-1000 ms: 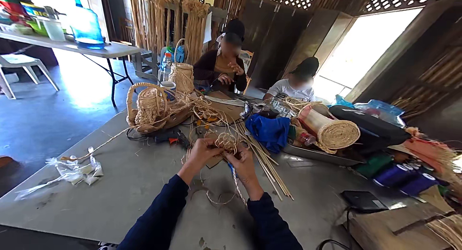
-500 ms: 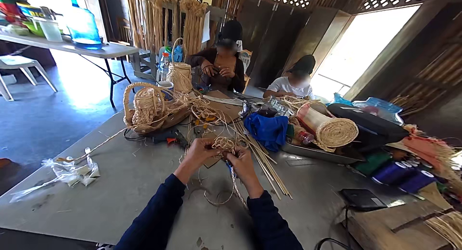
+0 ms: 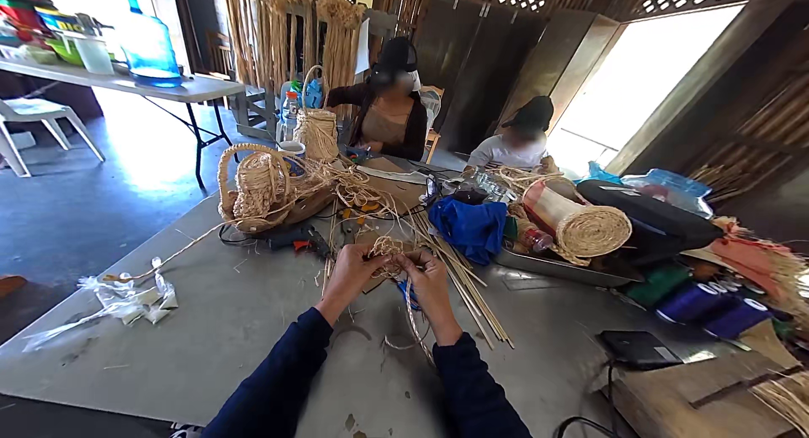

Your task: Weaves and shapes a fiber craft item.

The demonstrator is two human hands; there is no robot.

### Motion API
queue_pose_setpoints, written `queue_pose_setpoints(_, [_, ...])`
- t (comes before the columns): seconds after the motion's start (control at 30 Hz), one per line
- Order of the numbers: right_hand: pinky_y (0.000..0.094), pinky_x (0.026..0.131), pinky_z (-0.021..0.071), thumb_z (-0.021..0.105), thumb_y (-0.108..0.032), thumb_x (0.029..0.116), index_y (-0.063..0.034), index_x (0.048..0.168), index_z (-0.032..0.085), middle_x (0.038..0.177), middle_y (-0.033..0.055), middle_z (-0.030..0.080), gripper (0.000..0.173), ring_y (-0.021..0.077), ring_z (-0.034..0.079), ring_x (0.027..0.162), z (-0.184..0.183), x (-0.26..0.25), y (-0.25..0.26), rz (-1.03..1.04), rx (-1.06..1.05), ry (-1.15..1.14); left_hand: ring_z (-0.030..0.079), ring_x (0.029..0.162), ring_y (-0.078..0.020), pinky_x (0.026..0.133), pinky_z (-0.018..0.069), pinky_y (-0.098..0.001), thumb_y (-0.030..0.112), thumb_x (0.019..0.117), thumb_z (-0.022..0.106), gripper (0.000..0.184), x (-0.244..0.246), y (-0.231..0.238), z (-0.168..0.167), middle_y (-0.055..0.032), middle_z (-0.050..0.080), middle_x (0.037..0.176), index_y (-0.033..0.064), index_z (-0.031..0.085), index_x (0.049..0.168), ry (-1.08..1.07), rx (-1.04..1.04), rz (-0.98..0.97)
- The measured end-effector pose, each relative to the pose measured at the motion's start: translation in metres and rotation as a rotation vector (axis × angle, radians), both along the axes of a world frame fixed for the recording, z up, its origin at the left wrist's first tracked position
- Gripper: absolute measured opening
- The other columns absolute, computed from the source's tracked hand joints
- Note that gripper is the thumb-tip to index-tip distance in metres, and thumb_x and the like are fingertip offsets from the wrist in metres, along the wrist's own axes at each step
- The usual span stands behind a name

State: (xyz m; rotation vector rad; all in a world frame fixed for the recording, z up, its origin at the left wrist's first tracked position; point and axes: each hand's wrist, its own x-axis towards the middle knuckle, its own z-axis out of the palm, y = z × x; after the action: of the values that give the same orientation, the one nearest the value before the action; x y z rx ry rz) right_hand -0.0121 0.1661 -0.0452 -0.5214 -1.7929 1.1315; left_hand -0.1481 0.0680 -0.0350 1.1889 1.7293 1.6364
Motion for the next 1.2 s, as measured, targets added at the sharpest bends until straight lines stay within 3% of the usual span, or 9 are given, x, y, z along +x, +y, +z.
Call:
queue_pose_setpoints(0.17, [0.0177, 0.069, 0.0535, 0.073, -0.006, 0.0910, 0.0011, 0.089, 0.073, 0.078, 0.0019, 0.071, 0.007, 0.0002, 0.064, 0.070, -0.004, -0.001, 0.002, -0.102, 0.080, -0.035, 0.067, 0.066, -0.0046, 0.067, 0.0581, -0.0230, 0.011, 0.0971, 0.070, 0.012, 0.004, 0.000, 0.002, -0.0016, 0.070, 0.078, -0.0007, 0.070, 0.097, -0.063, -0.053, 0.054])
queue_pose_setpoints(0.43, [0.0193, 0.066, 0.0535, 0.071, -0.002, 0.0910, 0.0017, 0.090, 0.071, 0.076, 0.0025, 0.070, 0.004, 0.0018, 0.063, 0.065, -0.004, -0.004, -0.001, -0.193, 0.074, -0.050, 0.069, 0.065, -0.0077, 0.066, 0.0607, -0.0249, 0.010, 0.0964, 0.070, 0.013, 0.008, 0.003, 0.002, -0.0051, 0.070, 0.080, -0.0027, 0.069, 0.099, -0.121, -0.087, 0.105])
queue_pose_setpoints(0.53, [0.0205, 0.067, 0.0538, 0.067, -0.001, 0.0922, 0.0036, 0.094, 0.068, 0.079, 0.0037, 0.068, 0.006, 0.0039, 0.063, 0.068, -0.001, -0.001, -0.002, -0.117, 0.021, -0.072, 0.070, 0.066, -0.0084, 0.067, 0.0613, -0.0255, 0.007, 0.0958, 0.070, 0.011, 0.007, 0.001, 0.001, -0.0060, 0.071, 0.083, -0.0027, 0.069, 0.101, -0.136, -0.084, 0.074])
queue_pose_setpoints(0.63, [0.0197, 0.074, 0.0524, 0.060, -0.001, 0.0934, 0.0065, 0.109, 0.065, 0.092, 0.0051, 0.066, 0.018, 0.0038, 0.062, 0.080, 0.008, 0.004, -0.005, 0.050, -0.136, -0.032, 0.068, 0.063, -0.0063, 0.065, 0.0604, -0.0239, 0.007, 0.0949, 0.071, 0.010, 0.007, 0.000, 0.003, -0.0039, 0.071, 0.081, -0.0018, 0.069, 0.099, -0.122, -0.093, 0.002])
queue_pose_setpoints(0.7, [0.0186, 0.077, 0.0537, 0.065, -0.004, 0.0946, 0.0047, 0.106, 0.069, 0.090, 0.0031, 0.069, 0.015, 0.0023, 0.064, 0.080, 0.007, 0.003, -0.005, 0.097, -0.157, 0.030, 0.068, 0.063, -0.0053, 0.064, 0.0601, -0.0228, 0.007, 0.0951, 0.071, 0.010, 0.010, -0.001, 0.005, -0.0029, 0.070, 0.080, -0.0017, 0.069, 0.098, -0.097, -0.118, -0.043])
queue_pose_setpoints(0.8, [0.0165, 0.072, 0.0541, 0.071, -0.002, 0.0912, 0.0029, 0.092, 0.073, 0.079, 0.0009, 0.071, 0.005, -0.0009, 0.064, 0.073, -0.001, -0.001, -0.001, 0.027, -0.019, 0.072, 0.067, 0.061, -0.0060, 0.064, 0.0603, -0.0234, 0.009, 0.0960, 0.071, 0.010, 0.013, -0.001, 0.006, -0.0030, 0.069, 0.079, -0.0015, 0.068, 0.096, -0.062, -0.145, -0.079])
queue_pose_setpoints(1.07, [0.0155, 0.076, 0.0547, 0.072, 0.001, 0.0884, 0.0066, 0.093, 0.074, 0.087, 0.0106, 0.072, 0.008, 0.0022, 0.066, 0.077, -0.010, -0.005, 0.002, -0.126, 0.232, 0.103, 0.068, 0.061, -0.0074, 0.061, 0.0601, -0.0237, 0.011, 0.0976, 0.070, 0.014, 0.015, -0.001, 0.003, -0.0045, 0.069, 0.079, -0.0023, 0.067, 0.101, -0.111, -0.183, -0.124])
queue_pose_setpoints(1.13, [0.0157, 0.075, 0.0541, 0.071, 0.000, 0.0892, 0.0056, 0.093, 0.074, 0.086, 0.0092, 0.072, 0.008, 0.0016, 0.066, 0.077, -0.009, -0.004, 0.002, -0.120, 0.210, 0.077, 0.070, 0.066, -0.0074, 0.067, 0.0611, -0.0250, 0.014, 0.0962, 0.072, 0.016, 0.011, 0.000, 0.000, -0.0042, 0.071, 0.082, -0.0008, 0.069, 0.100, -0.035, -0.180, -0.131])
queue_pose_setpoints(1.2, [0.0155, 0.076, 0.0536, 0.071, -0.001, 0.0897, 0.0051, 0.093, 0.074, 0.085, 0.0082, 0.072, 0.007, 0.0007, 0.065, 0.078, -0.008, -0.003, 0.003, -0.114, 0.190, 0.063, 0.069, 0.079, -0.0102, 0.079, 0.0577, -0.0314, 0.020, 0.0928, 0.076, 0.022, 0.006, 0.001, -0.004, -0.0067, 0.072, 0.090, -0.0001, 0.072, 0.100, 0.107, -0.141, -0.113])
